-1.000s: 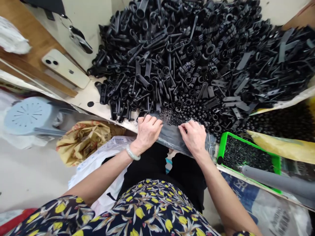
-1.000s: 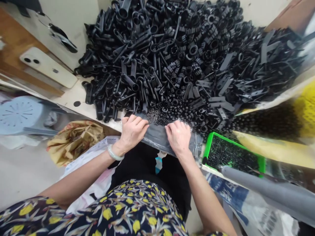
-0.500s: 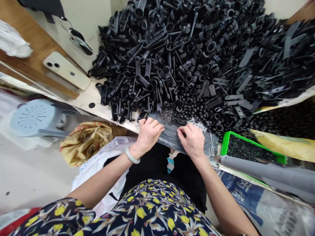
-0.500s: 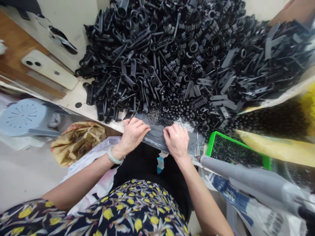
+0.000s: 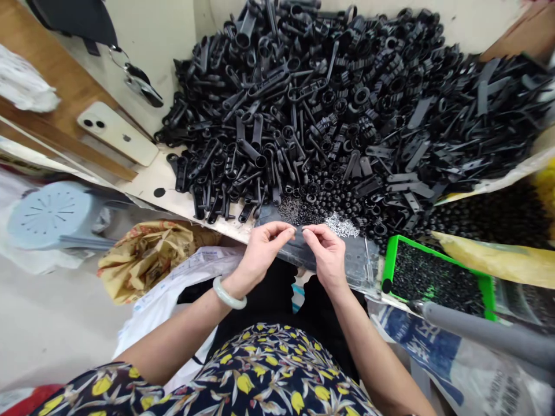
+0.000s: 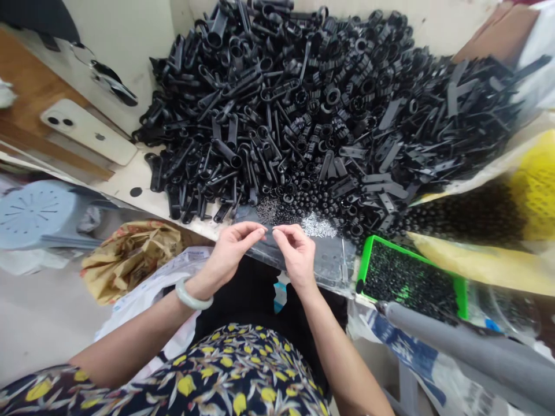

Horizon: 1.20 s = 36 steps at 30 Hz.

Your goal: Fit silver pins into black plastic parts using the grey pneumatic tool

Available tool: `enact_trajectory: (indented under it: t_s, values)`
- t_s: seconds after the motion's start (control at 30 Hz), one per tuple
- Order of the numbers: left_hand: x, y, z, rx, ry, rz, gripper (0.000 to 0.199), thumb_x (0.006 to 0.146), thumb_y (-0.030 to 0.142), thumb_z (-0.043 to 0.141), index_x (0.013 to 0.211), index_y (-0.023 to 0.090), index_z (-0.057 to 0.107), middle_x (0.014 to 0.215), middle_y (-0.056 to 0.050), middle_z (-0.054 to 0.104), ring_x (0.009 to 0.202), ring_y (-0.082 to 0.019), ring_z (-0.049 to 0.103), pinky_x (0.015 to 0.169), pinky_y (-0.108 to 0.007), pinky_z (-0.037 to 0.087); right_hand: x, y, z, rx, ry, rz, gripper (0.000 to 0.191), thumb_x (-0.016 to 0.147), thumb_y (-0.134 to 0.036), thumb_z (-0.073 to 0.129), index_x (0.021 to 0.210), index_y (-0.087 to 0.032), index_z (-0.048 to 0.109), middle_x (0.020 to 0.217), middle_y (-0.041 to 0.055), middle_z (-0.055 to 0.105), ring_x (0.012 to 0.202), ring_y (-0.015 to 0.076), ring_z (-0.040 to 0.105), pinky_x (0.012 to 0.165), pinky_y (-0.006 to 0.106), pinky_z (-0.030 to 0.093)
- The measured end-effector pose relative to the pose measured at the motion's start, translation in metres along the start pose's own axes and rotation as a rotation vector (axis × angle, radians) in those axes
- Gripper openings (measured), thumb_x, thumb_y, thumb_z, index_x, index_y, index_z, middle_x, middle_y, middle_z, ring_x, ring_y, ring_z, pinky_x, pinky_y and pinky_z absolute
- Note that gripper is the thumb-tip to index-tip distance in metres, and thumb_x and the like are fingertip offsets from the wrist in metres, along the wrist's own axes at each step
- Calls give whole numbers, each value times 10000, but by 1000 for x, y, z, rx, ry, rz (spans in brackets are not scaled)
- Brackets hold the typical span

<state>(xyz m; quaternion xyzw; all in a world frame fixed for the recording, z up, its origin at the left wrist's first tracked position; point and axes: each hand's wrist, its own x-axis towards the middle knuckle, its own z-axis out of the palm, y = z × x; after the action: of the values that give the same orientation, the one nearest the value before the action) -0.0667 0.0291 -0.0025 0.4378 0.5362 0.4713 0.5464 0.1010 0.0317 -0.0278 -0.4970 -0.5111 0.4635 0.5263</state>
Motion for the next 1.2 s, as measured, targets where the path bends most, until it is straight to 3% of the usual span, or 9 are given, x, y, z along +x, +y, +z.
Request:
enact_trajectory:
  t_s: [0.1, 0.23, 0.43, 0.6, 0.77, 0.97, 1.2]
  values:
    - [-4, 7, 19, -416, -80, -250, 242, 819, 390, 846, 891, 164, 798, 836, -51, 731, 756, -146, 565, 712, -279, 397, 0, -2, 5, 88, 61, -1, 140, 912, -366, 773, 953, -232, 777, 928, 39, 706, 857, 184, 680, 793, 339, 582]
    - [-9, 12, 32, -563, -55, -292, 249, 748, 363, 906, 842, 155, 807, 810, -38, 709, 692, -102, 496, 654, -250, 358, -4, -3, 3, 107, 66, -16, 129, 927, -348, 759, 966, -226, 770, 867, 27, 689, 804, 175, 689, 814, 361, 607]
    - [-16, 12, 30, -450, -38, -236, 226, 761, 352, 889, 857, 158, 822, 859, -62, 762, 767, -137, 597, 723, -261, 437, -8, -7, -9, -10, 31, -130, 67, 946, -299, 752, 954, -242, 786, 894, 29, 715, 830, 181, 694, 792, 349, 591]
    - [-19, 14, 20, -275, -116, -175, 196, 777, 348, 855, 824, 159, 830, 856, -77, 774, 847, -194, 665, 842, -319, 491, -12, -21, -28, -326, -113, -308, 95, 981, -277, 711, 1012, -264, 799, 876, 32, 758, 788, 192, 695, 756, 365, 580]
    - [-24, 10, 22, -400, -129, -293, 181, 727, 335, 875, 788, 173, 821, 795, -39, 731, 699, -126, 559, 684, -276, 407, -18, -28, -37, -549, -183, -496, 177, 996, -217, 676, 1119, -279, 787, 996, 41, 804, 850, 194, 740, 795, 358, 597]
    - [-27, 8, 30, -635, -90, -488, 219, 629, 317, 912, 740, 172, 790, 742, -6, 651, 666, -107, 487, 638, -271, 350, -24, -32, -29, -568, -100, -501, 181, 997, -212, 665, 1130, -271, 774, 942, 41, 789, 801, 190, 728, 764, 359, 594]
    - [-33, 8, 32, -553, -26, -395, 220, 683, 347, 910, 766, 178, 795, 803, -25, 691, 703, -113, 525, 624, -261, 353, -24, -27, -28, -564, -108, -546, 235, 956, -140, 686, 1151, -266, 730, 943, 33, 757, 818, 194, 695, 783, 365, 574]
